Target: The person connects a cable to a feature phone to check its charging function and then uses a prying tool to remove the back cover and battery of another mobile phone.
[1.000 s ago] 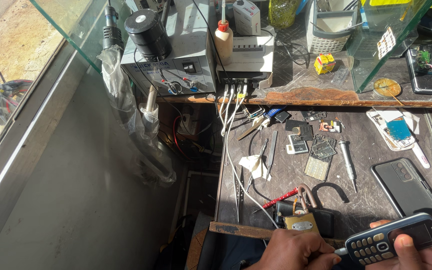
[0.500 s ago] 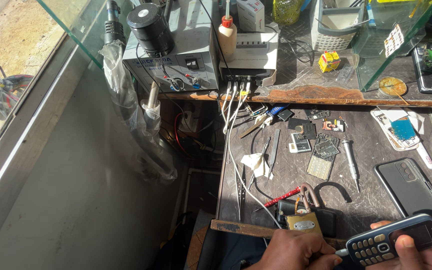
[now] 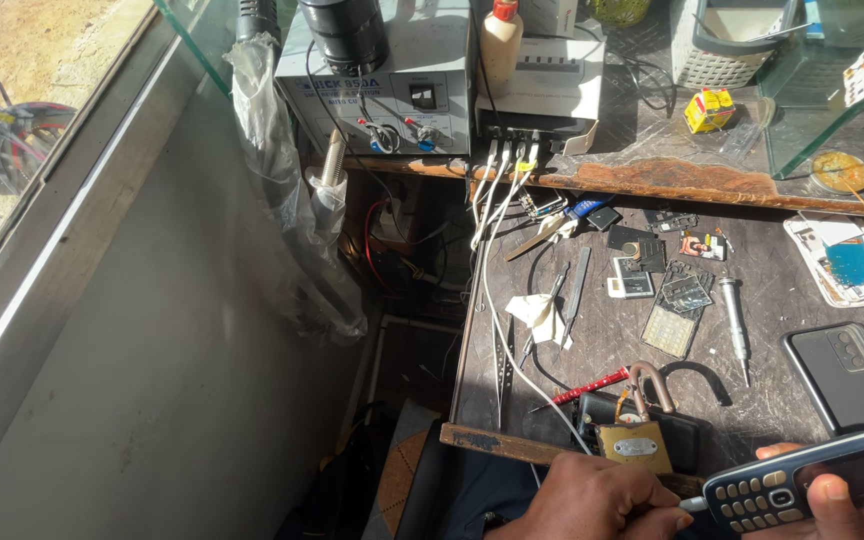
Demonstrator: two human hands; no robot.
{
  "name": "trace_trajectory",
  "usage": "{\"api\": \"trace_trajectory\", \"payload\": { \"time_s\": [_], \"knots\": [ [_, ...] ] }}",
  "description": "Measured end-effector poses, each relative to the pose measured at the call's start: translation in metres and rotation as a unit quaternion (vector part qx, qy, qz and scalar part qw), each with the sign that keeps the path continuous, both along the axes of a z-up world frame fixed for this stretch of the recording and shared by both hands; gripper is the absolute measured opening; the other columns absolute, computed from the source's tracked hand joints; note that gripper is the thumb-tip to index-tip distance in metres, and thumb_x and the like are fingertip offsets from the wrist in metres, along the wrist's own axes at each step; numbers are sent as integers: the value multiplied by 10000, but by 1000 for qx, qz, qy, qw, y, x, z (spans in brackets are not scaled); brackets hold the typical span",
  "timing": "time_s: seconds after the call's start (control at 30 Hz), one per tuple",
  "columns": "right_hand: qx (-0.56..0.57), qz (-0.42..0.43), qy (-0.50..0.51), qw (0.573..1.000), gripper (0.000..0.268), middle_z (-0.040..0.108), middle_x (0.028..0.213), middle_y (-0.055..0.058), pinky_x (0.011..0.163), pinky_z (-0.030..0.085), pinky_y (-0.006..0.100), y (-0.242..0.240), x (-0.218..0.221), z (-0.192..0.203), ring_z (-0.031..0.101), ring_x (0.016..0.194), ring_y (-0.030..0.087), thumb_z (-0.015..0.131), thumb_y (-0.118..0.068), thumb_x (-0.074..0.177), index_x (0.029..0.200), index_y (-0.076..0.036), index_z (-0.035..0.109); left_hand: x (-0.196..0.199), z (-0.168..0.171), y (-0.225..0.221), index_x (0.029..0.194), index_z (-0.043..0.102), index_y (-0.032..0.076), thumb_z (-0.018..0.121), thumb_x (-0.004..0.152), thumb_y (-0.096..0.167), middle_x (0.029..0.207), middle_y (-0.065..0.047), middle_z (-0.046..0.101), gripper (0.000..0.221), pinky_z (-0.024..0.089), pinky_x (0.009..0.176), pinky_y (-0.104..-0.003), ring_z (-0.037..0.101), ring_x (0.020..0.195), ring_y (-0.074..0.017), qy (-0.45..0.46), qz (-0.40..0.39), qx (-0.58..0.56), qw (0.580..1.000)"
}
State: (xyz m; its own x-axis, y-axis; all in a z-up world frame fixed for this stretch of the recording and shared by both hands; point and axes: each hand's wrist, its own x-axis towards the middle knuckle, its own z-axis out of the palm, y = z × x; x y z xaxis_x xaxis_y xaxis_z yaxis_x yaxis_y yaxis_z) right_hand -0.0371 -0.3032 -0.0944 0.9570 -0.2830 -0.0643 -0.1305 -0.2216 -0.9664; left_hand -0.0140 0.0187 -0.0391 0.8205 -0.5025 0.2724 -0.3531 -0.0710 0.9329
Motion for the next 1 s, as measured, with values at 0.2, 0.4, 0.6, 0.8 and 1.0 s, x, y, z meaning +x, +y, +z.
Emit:
{"api": "trace_trajectory", "payload": {
  "time_s": [0.2,0.4,0.6,0.8,1.0],
  "knots": [
    [37,55,71,995,612,701,811,324,522,662,531,-22,7,-15,775,579,433,665,-429,965,1216,130,641,-1,2,11,902,733,10,776,1032,214,742,-120,719,245,627,693,-315,766,725,-223,0,5,-1,1000],
    [30,31,37,998,612,677,812,323,566,648,511,-11,7,-17,796,598,421,661,-414,977,1190,158,620,-1,1,15,897,720,5,771,1042,217,731,-123,714,262,629,698,-316,765,717,-224,-12,9,-5,1000],
    [69,15,-4,998,574,667,827,315,585,690,530,6,4,-3,779,634,404,653,-385,996,1186,154,602,-2,0,13,894,721,12,772,1046,225,722,-119,710,266,625,698,-319,762,711,-224,-12,3,-6,1000],
    [3,-22,-36,999,441,656,797,275,609,673,511,31,2,22,751,641,362,619,-306,1043,1116,129,617,-1,2,12,879,720,8,775,1016,223,720,-129,707,261,624,684,-326,762,713,-236,-4,8,1,1000],
    [74,-92,-158,980,275,659,897,194,743,653,447,58,-1,13,720,805,267,630,-207,1100,1152,23,488,-1,3,8,901,725,9,779,1032,218,727,-127,711,252,626,694,-323,766,722,-234,-1,-6,15,1000]
  ]
}}
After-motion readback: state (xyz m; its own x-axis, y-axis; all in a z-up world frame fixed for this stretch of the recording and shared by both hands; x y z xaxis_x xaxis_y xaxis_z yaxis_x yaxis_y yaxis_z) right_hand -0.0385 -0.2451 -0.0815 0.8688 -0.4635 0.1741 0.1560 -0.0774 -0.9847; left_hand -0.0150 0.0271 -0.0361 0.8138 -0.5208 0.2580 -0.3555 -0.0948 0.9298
